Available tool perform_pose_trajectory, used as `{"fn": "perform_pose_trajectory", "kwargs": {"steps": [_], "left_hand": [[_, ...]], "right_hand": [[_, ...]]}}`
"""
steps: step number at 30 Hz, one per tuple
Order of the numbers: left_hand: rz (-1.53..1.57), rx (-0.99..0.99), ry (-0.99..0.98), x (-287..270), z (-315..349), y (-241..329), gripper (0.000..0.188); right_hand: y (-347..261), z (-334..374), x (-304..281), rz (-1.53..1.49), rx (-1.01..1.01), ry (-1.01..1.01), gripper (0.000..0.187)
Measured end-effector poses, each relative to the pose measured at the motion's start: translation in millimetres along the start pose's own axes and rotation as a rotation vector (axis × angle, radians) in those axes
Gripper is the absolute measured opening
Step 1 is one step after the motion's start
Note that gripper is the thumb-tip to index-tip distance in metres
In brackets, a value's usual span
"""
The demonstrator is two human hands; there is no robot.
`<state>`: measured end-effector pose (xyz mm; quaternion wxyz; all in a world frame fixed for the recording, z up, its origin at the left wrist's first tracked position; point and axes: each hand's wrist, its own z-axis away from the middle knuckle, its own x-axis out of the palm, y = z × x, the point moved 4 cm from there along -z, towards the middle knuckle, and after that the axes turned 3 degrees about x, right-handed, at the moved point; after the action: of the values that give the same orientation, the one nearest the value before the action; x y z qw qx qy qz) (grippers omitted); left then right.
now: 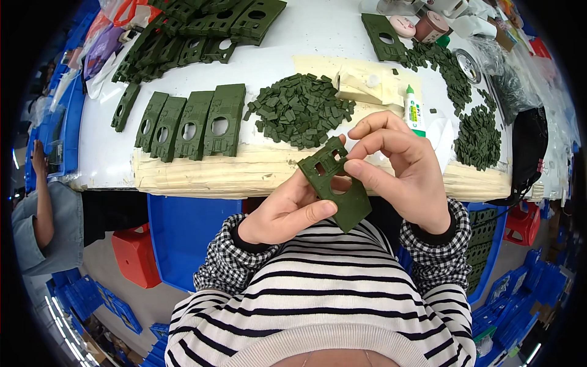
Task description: Apply glue and attach small plastic parts to model tank bodies.
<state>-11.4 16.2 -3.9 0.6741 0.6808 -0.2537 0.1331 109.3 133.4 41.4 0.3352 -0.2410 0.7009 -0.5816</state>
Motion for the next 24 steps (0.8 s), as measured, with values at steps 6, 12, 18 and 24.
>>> {"fn": "perform_pose_trajectory", "kwargs": {"steps": [6,12,18,24], "left_hand": [[-0.059,-0.005,-0.05,-3.6,-1.8,-6.7,0.064],[-0.071,0.018,-0.012,-3.3,-2.8,-8.8,0.062],[-0.11,0.039,-0.003,-2.9,-4.2,-7.9,0.061],[-0.112,0.04,0.008,-1.7,-4.3,-7.0,0.06]], "right_hand": [[-3.9,1.9,11.0,0.036,0.042,-0.037,0.006],[-5.0,0.2,16.6,0.005,0.081,-0.018,0.007],[-0.9,-1.2,17.6,0.064,0.019,0.015,0.008],[0.6,-1.3,18.8,0.064,0.011,0.027,0.008]]}}
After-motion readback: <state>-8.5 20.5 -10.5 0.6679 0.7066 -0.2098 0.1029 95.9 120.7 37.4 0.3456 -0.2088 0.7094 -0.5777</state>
